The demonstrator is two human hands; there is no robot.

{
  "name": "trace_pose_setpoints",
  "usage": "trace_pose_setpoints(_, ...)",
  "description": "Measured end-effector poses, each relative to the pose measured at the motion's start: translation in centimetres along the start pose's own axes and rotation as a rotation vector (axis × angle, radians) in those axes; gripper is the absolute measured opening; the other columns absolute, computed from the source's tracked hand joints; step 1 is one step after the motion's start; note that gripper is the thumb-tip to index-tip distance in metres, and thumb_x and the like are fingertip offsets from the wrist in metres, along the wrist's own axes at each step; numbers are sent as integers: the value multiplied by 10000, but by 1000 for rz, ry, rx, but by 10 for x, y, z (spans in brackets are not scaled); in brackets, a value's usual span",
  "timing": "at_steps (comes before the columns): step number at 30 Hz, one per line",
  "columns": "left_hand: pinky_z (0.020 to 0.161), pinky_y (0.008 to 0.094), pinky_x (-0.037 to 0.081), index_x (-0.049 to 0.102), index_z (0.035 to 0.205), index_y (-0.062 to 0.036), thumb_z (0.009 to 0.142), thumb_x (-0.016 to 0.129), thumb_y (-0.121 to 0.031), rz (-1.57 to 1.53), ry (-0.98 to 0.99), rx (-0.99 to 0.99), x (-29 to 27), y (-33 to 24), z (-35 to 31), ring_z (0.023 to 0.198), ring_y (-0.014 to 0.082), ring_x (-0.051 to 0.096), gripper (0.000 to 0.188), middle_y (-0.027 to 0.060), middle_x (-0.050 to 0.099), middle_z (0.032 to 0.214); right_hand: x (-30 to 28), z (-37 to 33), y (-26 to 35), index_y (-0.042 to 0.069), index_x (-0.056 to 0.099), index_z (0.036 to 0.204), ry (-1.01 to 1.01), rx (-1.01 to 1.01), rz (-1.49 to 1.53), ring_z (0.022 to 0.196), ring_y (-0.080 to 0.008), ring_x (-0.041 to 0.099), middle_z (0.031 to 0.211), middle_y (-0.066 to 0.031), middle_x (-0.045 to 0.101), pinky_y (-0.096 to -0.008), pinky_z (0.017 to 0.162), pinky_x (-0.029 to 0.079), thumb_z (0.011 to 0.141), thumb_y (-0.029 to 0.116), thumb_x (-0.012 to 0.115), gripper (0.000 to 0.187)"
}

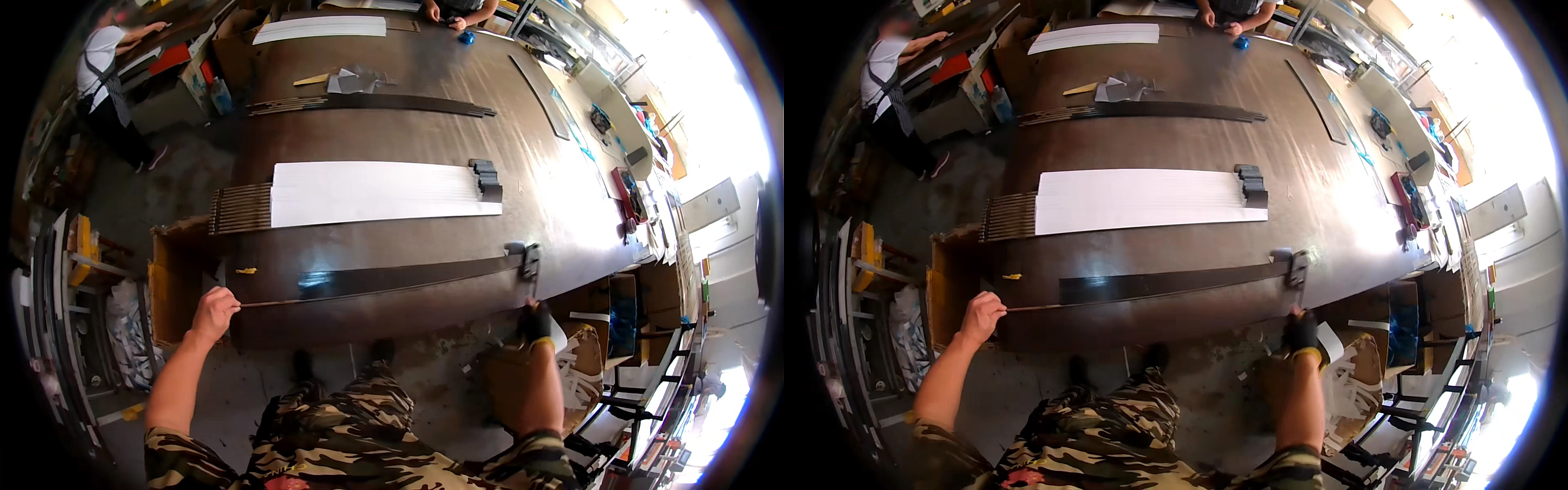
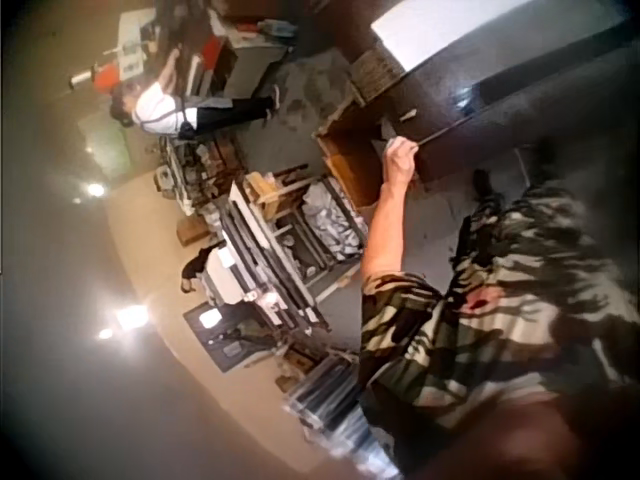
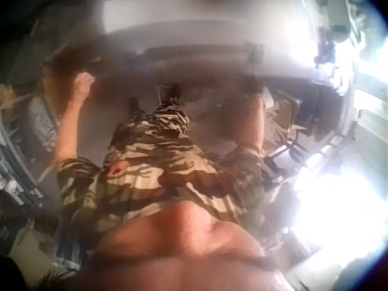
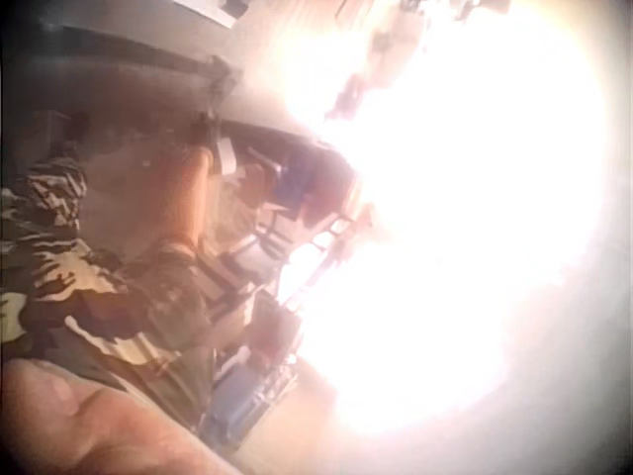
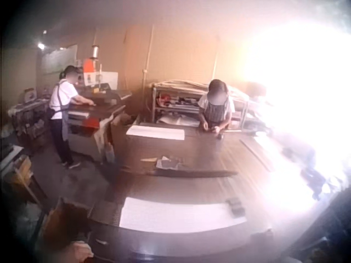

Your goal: The person sands long, thin metal strips on a workbench using a sanding block. They repeatedly pick up a strip, sand its surface, and place it back on the table. Other workers are visible in the background.

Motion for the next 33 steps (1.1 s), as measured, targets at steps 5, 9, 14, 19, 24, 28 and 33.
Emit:
trace_pose_setpoints(5, 688, 399, 502, 663, 738, -9, 679, 722, 6, -56, 32, 10, 10, 4, 15, 783, 317, 609, 85, 120, 625, 776, -30, 46, -57, 28, 572, 915, -211, -175, -251, 615, -301, 609, 657, -144, 594, -416, 594, 481, 927, 358, 626, 334)
trace_pose_setpoints(9, 702, 403, 497, 665, 735, -10, 685, 716, -2, -92, -10, 18, 4, 3, 3, 778, 327, 611, 72, 122, 626, 770, 101, -102, 50, 29, 597, 1003, 146, -241, -31, 726, -401, 635, 760, -203, 642, -473, 670, 488, 926, 340, 619, 322)
trace_pose_setpoints(14, 702, 382, 503, 690, 746, -15, 661, 755, -29, -119, 29, -41, 12, 12, 13, 788, 304, 628, 108, 122, 647, 779, 258, -292, 196, 150, 591, 1130, 562, -680, -275, 841, -432, 653, 867, -224, 676, -507, 714, 510, 897, 480, 581, 404)
trace_pose_setpoints(19, 688, 379, 503, 695, 745, -13, 651, 763, -32, -159, 53, -126, 9, 22, 11, 774, 301, 633, 118, 123, 650, 769, 227, -271, 172, 93, 567, 1150, 645, -557, -346, 906, -413, 654, 944, -212, 682, -501, 721, 511, 904, 444, 588, 429)
trace_pose_setpoints(24, 662, 374, 501, 696, 747, -8, 652, 755, -24, -172, 60, -155, 9, 26, 3, 747, 297, 632, 113, 129, 646, 760, 76, -92, 34, 14, 560, 905, 168, -159, -121, 719, -387, 641, 711, -180, 630, -480, 667, 493, 915, 396, 617, 387)
trace_pose_setpoints(28, 646, 370, 497, 693, 745, -10, 643, 776, -12, -153, 104, -235, 11, 25, 7, 726, 285, 629, 131, 120, 638, 753, -30, -1, 1, 4, 556, 867, -21, 32, -145, 627, -334, 655, 597, -141, 591, -468, 582, 484, 932, 428, 592, 430)
trace_pose_setpoints(33, 643, 365, 498, 700, 750, -22, 645, 792, -24, -178, 115, -238, 15, 24, 17, 728, 275, 635, 140, 109, 640, 761, 29, -24, -11, 27, 609, 919, -42, -628, -735, 735, -371, 622, 804, -178, 653, -453, 656, 471, 944, 380, 552, 359)
Point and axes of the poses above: each hand's wrist, its own z-axis towards the middle knuckle, its own x-axis out of the palm, y = z × x, the point moved 7 cm from there along z, towards the middle knuckle
